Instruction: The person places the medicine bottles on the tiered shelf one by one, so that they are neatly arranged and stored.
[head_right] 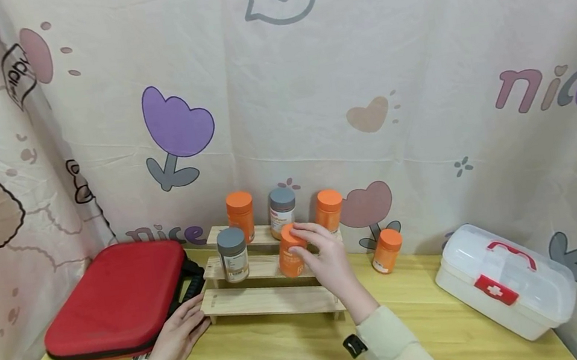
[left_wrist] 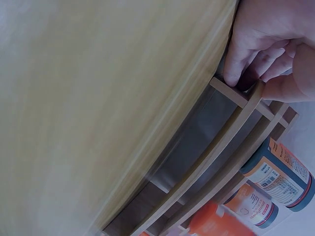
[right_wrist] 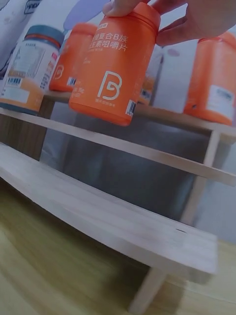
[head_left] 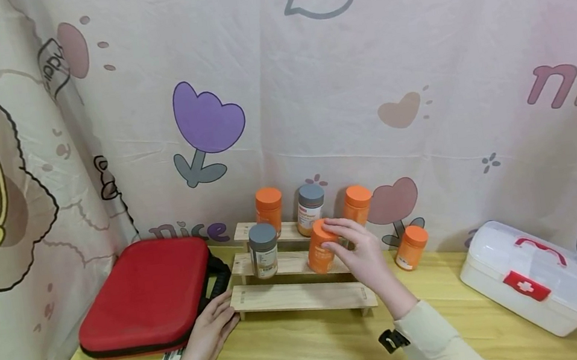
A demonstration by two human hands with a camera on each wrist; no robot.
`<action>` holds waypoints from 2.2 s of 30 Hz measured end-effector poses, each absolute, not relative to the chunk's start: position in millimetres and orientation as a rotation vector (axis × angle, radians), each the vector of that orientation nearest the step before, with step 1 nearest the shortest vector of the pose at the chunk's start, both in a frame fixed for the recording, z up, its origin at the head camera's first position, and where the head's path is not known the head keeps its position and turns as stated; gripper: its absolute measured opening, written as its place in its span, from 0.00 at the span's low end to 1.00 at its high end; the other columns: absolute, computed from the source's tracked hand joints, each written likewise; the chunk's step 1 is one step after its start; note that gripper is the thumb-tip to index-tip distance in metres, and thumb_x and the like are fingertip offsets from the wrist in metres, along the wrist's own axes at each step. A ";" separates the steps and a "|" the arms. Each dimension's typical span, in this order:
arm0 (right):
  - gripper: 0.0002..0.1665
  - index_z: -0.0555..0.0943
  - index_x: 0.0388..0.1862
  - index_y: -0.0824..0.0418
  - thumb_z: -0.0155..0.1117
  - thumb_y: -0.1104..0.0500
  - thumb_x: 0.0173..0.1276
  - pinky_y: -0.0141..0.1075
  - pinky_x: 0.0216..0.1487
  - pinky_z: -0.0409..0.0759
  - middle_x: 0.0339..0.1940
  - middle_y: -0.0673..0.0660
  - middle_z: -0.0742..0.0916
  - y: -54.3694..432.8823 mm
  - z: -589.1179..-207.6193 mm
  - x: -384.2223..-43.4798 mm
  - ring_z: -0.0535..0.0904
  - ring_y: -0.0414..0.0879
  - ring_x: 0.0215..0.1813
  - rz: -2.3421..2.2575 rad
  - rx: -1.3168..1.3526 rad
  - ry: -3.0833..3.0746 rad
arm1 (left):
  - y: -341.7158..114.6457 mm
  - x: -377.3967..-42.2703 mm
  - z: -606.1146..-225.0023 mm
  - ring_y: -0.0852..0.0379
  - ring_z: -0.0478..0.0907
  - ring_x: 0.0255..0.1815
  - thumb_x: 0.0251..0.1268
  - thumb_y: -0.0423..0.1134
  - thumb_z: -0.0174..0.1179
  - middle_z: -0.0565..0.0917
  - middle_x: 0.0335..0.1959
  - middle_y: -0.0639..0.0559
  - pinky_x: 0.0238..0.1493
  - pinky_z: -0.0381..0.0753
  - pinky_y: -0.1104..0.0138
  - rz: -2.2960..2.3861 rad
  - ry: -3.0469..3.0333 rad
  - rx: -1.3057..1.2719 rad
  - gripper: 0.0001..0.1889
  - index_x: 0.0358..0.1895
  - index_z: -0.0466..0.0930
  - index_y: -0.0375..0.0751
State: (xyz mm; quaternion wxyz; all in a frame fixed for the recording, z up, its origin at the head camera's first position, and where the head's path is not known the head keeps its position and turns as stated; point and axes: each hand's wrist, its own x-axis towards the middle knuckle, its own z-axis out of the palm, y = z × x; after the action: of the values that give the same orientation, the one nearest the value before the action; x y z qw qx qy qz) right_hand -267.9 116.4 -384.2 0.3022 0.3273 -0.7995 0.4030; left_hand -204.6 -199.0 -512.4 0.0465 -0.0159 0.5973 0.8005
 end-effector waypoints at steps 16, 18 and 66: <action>0.19 0.84 0.51 0.62 0.71 0.63 0.59 0.43 0.49 0.82 0.54 0.54 0.82 96.9 -384.6 -284.6 0.77 0.47 0.56 1.090 0.856 -2.176 | -195.4 -208.1 -507.5 0.51 0.73 0.57 0.75 0.32 0.47 0.64 0.66 0.35 0.60 0.72 0.66 2.430 1.830 -0.035 0.26 0.73 0.54 0.39; 0.19 0.83 0.52 0.60 0.71 0.62 0.60 0.40 0.51 0.80 0.54 0.53 0.82 96.2 -386.0 -285.1 0.77 0.46 0.57 1.036 0.852 -2.175 | -196.2 -208.2 -506.9 0.52 0.72 0.57 0.75 0.32 0.47 0.63 0.66 0.35 0.60 0.72 0.66 2.426 1.834 -0.036 0.26 0.73 0.53 0.39; 0.26 0.78 0.58 0.59 0.72 0.59 0.60 0.38 0.41 0.83 0.52 0.53 0.80 116.8 -378.0 -279.1 0.80 0.48 0.47 0.677 0.841 -2.137 | -200.5 -205.2 -510.2 0.57 0.73 0.55 0.75 0.33 0.47 0.61 0.67 0.35 0.60 0.71 0.66 2.419 1.828 -0.067 0.27 0.74 0.52 0.40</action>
State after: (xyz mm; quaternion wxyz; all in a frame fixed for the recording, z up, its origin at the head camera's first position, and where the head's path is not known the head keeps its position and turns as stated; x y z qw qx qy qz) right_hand -279.1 116.8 -378.0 0.3649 0.3271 -0.8311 0.2630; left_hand -205.2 -200.5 -510.2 0.0545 -0.0219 0.6018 0.7965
